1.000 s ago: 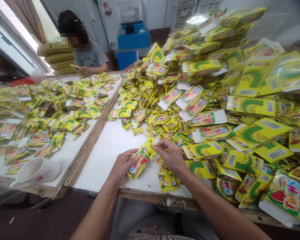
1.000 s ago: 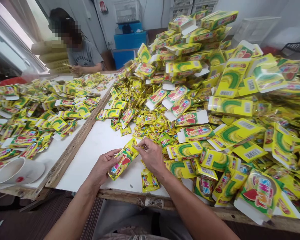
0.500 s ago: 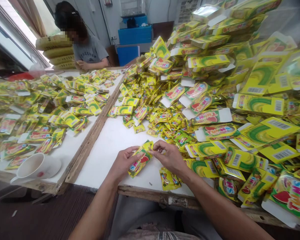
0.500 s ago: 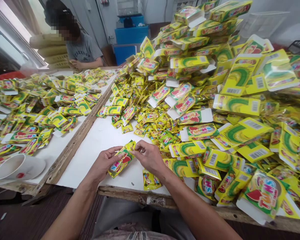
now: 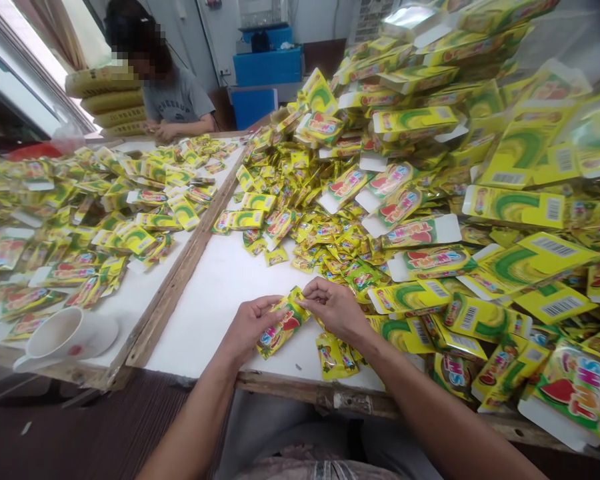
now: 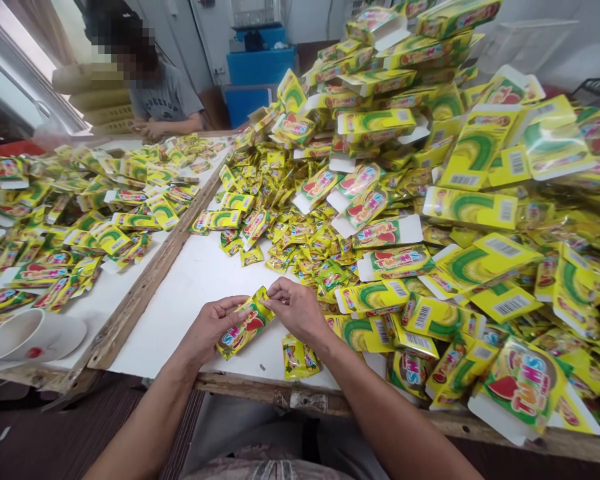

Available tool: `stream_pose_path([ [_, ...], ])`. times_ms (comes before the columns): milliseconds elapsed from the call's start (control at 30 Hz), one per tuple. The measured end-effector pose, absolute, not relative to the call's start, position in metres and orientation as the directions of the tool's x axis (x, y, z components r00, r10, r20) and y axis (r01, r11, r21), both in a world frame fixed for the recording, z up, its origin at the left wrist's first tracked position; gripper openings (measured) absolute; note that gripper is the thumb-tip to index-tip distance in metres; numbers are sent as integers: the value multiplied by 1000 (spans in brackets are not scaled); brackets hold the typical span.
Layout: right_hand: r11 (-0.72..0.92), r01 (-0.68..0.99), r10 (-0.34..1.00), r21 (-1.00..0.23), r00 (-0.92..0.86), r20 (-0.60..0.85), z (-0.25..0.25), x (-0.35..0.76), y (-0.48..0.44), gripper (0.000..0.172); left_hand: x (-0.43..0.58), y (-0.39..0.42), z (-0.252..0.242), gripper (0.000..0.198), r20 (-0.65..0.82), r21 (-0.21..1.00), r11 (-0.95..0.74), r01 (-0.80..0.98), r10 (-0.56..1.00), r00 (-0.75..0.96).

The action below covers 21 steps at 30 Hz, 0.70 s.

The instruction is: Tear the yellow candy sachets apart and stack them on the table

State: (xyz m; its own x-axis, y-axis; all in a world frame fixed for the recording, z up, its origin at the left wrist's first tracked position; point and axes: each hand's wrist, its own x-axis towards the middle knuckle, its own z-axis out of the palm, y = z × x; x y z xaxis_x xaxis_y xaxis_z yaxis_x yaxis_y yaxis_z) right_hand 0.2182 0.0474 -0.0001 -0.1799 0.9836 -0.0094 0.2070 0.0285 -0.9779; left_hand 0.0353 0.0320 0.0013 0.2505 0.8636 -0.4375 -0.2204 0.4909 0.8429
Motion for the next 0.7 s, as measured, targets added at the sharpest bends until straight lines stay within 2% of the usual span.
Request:
stream_pose_path([
  [100,4,216,988,-976,-152,-30,0,219,48,22,36,31,4,42,-433,840,486,-241,868,242],
  [267,153,423,988,-893,-83,130,1,217,46,16,35,28,2,46,-393,864,446,-233,888,240],
  [333,165,443,986,-881,-66,152,1,215,45,15,36,28,0,48,-395,869,440,-225,892,218],
  [400,130,367,991,-921,-65,114,0,214,45,16,38,29,0,48,-407,868,445,-221,892,196],
  [533,-47,125,990,-991,-124,-63,1,214,44,23,39,30,5,46,-424,852,468,-237,880,213],
  [700,-131,10,960,-991,-250,-129,7,213,40,19,39,30,10,44,-434,838,481,-257,874,221],
])
